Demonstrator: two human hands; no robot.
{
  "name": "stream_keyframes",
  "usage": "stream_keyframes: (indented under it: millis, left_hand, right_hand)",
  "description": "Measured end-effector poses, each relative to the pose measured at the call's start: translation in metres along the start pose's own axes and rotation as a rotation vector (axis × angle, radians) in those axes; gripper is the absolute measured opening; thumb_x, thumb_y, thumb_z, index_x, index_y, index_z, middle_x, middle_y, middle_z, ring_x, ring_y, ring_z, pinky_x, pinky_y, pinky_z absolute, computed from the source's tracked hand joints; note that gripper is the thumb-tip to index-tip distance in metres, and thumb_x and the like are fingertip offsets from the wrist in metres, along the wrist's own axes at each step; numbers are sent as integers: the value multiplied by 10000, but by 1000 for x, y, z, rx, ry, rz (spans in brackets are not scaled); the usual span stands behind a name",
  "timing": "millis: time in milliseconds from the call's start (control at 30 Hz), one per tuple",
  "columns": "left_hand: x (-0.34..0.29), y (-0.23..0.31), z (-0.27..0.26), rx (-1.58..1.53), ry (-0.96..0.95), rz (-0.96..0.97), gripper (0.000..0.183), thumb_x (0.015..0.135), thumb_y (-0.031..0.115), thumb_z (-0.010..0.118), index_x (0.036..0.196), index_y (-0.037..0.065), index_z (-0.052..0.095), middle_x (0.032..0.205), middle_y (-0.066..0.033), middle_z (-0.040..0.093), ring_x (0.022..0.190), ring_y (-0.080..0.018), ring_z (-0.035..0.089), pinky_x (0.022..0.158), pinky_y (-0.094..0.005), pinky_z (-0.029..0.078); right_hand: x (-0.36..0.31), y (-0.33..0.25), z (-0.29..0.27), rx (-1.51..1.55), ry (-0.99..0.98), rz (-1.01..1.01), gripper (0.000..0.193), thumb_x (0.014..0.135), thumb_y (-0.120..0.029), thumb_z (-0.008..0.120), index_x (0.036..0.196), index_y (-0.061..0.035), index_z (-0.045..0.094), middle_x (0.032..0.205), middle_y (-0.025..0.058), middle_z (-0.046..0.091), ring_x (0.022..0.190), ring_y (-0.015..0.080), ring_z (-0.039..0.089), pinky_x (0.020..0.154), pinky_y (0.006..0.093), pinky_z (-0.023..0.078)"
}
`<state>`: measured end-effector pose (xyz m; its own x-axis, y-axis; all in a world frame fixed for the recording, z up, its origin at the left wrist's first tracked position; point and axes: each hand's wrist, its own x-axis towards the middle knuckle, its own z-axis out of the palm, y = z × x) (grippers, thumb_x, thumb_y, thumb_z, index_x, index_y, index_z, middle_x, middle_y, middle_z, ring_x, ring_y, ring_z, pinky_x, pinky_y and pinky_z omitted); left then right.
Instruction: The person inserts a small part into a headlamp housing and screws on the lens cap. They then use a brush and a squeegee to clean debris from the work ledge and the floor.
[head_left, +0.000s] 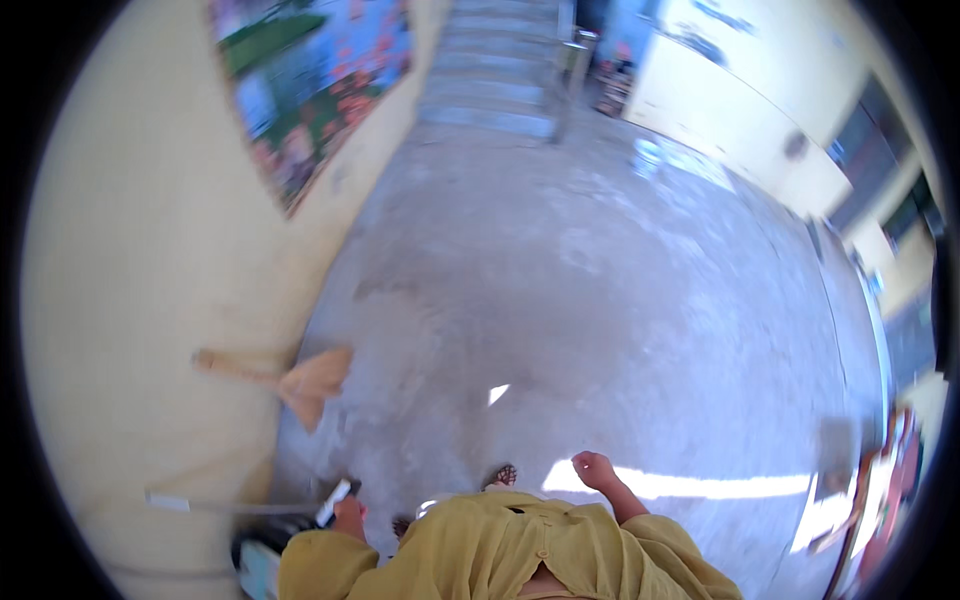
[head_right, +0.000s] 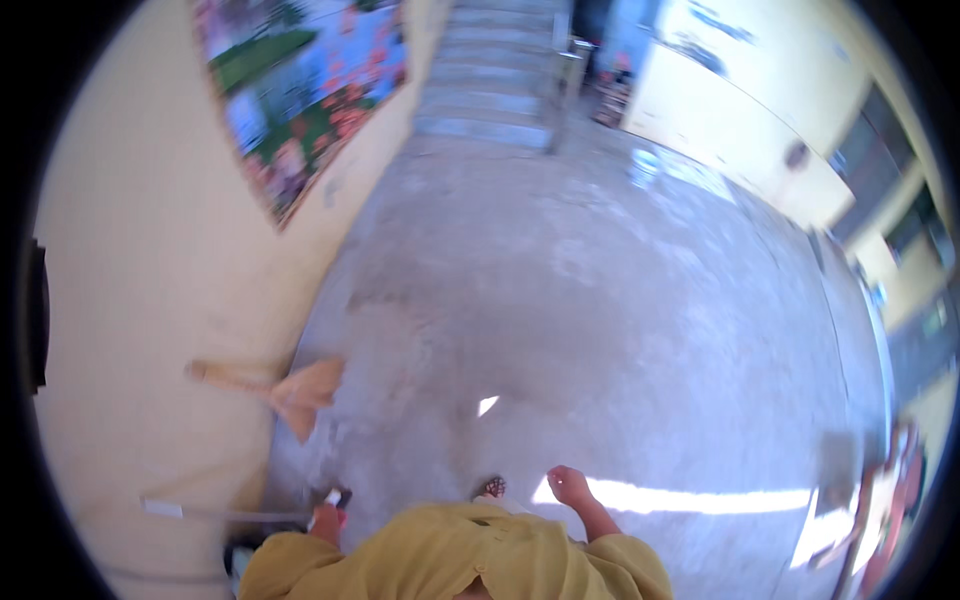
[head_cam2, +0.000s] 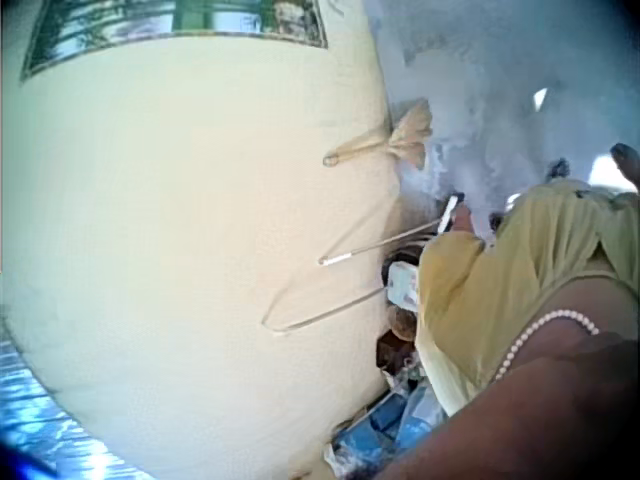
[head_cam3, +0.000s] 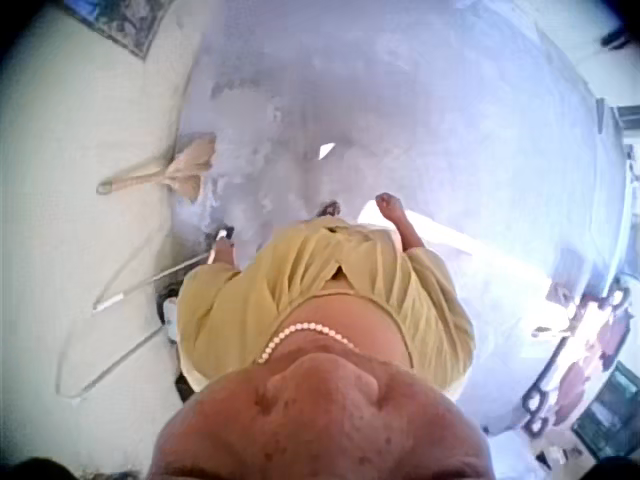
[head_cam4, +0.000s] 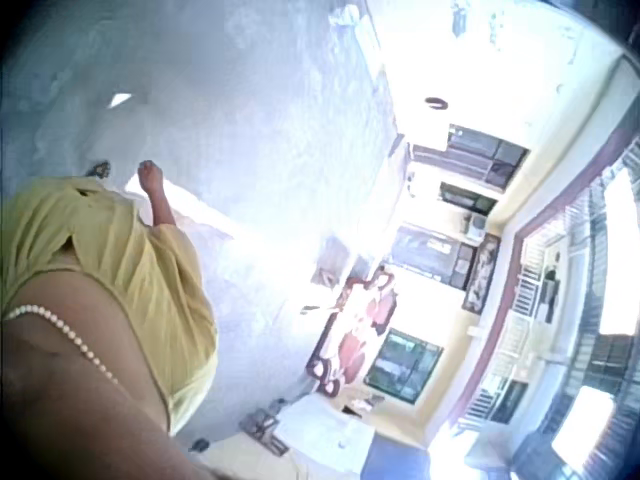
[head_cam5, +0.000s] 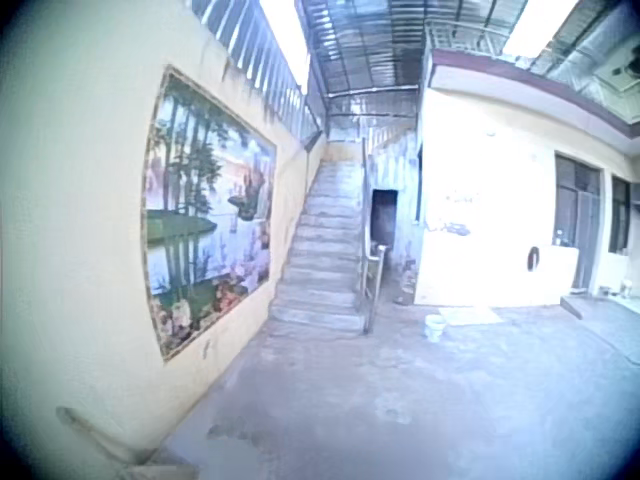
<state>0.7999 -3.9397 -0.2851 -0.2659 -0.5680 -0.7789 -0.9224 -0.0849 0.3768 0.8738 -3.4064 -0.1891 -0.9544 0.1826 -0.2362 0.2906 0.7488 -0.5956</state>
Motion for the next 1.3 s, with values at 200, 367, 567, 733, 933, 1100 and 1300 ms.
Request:
stream_keyframes:
  millis: [200,367,567,733,933,1100,1300]
  left_hand:
    - [-67,81,149,-108,-228,195,148,759,138,433,683,24,488,546,-90,495,398,-191,466,340,-289,384]
    - [-155,191,319,128,-443,496,87,754,32,421,759,7,504,560,-89,515,414,-166,495,327,-236,362]
    - [-209,276,498,237,-734,596,74,756,49,456,762,6,516,579,-101,526,447,-176,522,359,-243,403]
    - [-267,327,622,446,-855,558,72,756,52,462,773,10,518,590,-101,531,461,-179,528,369,-248,409]
    - [-357,370,793,636,-1013,618,71,756,57,470,786,15,521,602,-101,536,478,-184,535,381,-255,416]
    - [-417,393,907,627,-1013,619,73,756,60,477,796,19,523,612,-102,541,492,-188,541,390,-260,422]
    - [-455,424,1002,654,-848,526,77,756,64,485,809,24,525,625,-102,546,508,-192,548,402,-266,430]
  right_hand:
    - [-25,77,-72,619,113,691,185,786,-159,529,866,-5,592,719,92,606,638,166,598,549,275,483]
    - [37,106,-115,969,248,695,225,796,-167,538,945,-4,579,766,71,600,638,131,582,537,248,478]
    - [120,196,-142,982,326,782,223,812,-162,521,952,9,556,779,91,602,619,154,597,542,265,502]
    - [87,315,-96,1247,363,1231,249,838,-198,467,952,16,524,899,141,569,774,233,575,683,357,490]
    - [20,400,-29,1644,676,1699,234,854,-189,430,908,28,498,886,165,566,843,280,572,701,444,500]
    - [86,437,-118,1631,692,1823,194,836,-142,448,838,45,500,809,175,564,742,295,582,604,436,511]
    - [263,555,-319,1614,853,1728,90,806,-65,457,784,-45,542,657,166,555,596,228,598,488,406,530]
